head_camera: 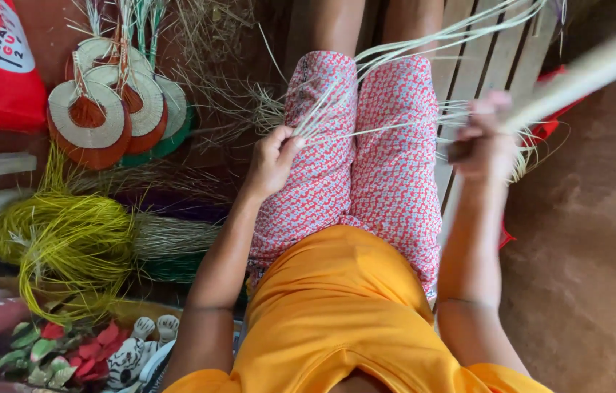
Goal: Weaving thin plant-based strips through a wooden frame to create a craft item.
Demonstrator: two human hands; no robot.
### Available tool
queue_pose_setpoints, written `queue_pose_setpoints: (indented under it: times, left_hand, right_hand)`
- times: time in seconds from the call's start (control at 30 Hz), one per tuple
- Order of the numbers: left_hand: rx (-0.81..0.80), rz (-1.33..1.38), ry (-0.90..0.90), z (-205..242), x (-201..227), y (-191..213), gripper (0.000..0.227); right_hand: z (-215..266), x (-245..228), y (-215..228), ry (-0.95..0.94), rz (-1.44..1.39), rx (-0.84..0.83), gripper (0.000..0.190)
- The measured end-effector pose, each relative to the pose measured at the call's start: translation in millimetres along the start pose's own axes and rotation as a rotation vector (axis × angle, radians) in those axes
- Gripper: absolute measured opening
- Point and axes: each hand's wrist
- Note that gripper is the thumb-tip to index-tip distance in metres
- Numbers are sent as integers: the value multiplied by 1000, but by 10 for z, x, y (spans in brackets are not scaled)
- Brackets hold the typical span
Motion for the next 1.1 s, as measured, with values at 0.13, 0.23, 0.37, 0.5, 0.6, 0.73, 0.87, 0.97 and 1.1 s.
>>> queue_pose_setpoints:
  times: [0.13,0.23,0.37,0.5,0.6,0.73,0.87,0.97,1.1]
  left_hand:
    - [3,24,64,-117,-164,126,15]
    - [28,81,76,-208,-288,183,17]
    - [-36,143,108,-307,-296,8,19]
    - [-129,141,79,-270,-254,-144,11]
    - [-108,95,87,-269,-250,-109,16]
    - [-132,85,126,-256,-348,-85,12]
    - [-157,49,141,-239,-378,-155,16]
    - [-156,39,151,-237,-359,-185,21]
    - [-198,-44,196,-222,-287,-162,27]
  right_hand:
    - [25,-396,1638,353,-147,319,9]
    - [201,-226,2311,520,299,514,6]
    - [1016,229,3457,708,1008,733,8]
    - [1661,1042,4079,532,1770,889,18]
    - [2047,1813,4768,-219,1773,808,32]
    - [2269,1979,4603,-820,1576,719,55]
    - [1449,1782,4130,-296,1676,792,69]
    - [896,558,2664,123,352,732,30]
    - [378,-43,1021,132,312,359,25]
Point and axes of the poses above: each hand's wrist, its own z-axis away from the middle knuckle, its own y-axis out of the back of the hand, x = y × z, and after that the axes turned 7 degrees about z, right-handed
